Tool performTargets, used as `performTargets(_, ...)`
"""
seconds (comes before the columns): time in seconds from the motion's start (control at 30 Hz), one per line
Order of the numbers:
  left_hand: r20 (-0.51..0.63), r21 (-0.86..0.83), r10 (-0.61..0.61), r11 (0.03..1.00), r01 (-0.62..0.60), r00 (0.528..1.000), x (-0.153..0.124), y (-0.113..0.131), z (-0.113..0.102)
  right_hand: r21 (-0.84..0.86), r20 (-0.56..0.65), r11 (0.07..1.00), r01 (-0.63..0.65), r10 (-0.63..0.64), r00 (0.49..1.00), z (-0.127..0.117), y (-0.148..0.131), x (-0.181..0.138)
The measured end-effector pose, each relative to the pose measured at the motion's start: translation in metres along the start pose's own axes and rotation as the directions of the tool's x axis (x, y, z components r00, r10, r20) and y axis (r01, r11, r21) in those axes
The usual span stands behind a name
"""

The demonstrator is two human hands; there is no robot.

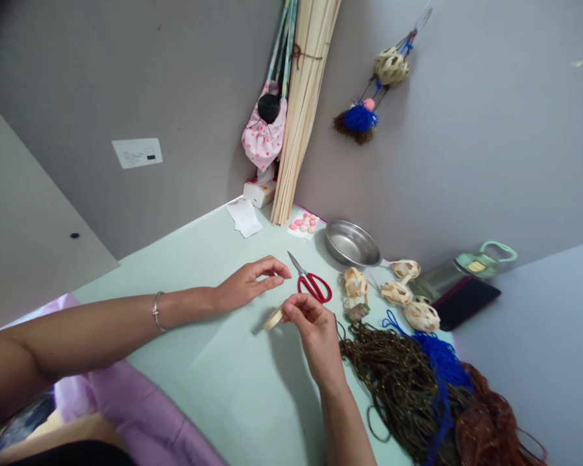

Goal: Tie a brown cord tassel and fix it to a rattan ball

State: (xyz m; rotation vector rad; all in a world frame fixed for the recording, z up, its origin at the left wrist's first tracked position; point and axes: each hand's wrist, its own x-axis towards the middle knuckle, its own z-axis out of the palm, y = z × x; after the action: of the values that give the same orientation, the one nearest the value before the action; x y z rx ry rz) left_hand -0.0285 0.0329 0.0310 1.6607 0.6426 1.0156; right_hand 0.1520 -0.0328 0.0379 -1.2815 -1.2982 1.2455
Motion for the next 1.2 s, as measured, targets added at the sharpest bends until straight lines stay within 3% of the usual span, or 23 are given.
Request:
performTargets(0.17, 0.191, 0.229, 0.075, 0.966, -0.119, 0.979, 0.003, -0.008, -0.006, 0.016, -0.013, 1.0, 0.019, -0.018, 1.0, -0.003, 0.0, 0.001)
performTargets(0.27, 0.209, 0.314, 0.144, 0.927, -0.206, 0.967, 0.002, -0.01, -0.005, 0.017, -0.011, 1.0, 0.012, -0.011, 1.0, -0.004, 0.0, 0.001)
performTargets(0.37, 0.195, 0.282, 0.181, 0.931, -0.232, 0.964, -0.001, -0.005, -0.004, 0.06, -0.021, 0.998, -0.022, 0.023, 1.0, -0.006, 0.0, 0.001)
performTargets(0.53, 0.306, 0.175, 0.237, 0.938, -0.3, 0.922, -0.006, 0.004, -0.002, 0.196, 0.007, 0.976, -0.091, 0.091, 0.996, -0.008, 0.0, 0.001)
performTargets(0.67, 0.231, 0.028, 0.133, 0.989, -0.143, 0.964, -0.009, 0.0, 0.004, 0.197, -0.041, 0.979, -0.051, 0.061, 0.997, -0.006, -0.001, 0.002)
performTargets(0.83, 0.124, -0.2, -0.067, 0.975, 0.091, 0.99, -0.009, -0.01, 0.015, -0.004, -0.12, 0.99, 0.14, -0.139, 0.983, 0.002, -0.001, -0.001)
performTargets(0.97, 0.092, -0.268, -0.084, 0.957, 0.106, 0.992, -0.007, -0.011, 0.019, -0.328, -0.159, 0.872, 0.363, -0.429, 0.889, 0.007, 0.0, -0.005)
performTargets(1.1, 0.091, -0.281, -0.094, 0.953, 0.116, 0.991, -0.006, -0.013, 0.017, -0.666, -0.022, 0.539, 0.515, -0.705, 0.709, 0.009, 0.003, -0.008)
performTargets(1.2, 0.11, -0.351, -0.152, 0.919, 0.182, 0.982, -0.003, -0.017, 0.015, -0.765, 0.074, 0.357, 0.537, -0.778, 0.624, 0.009, 0.005, -0.009)
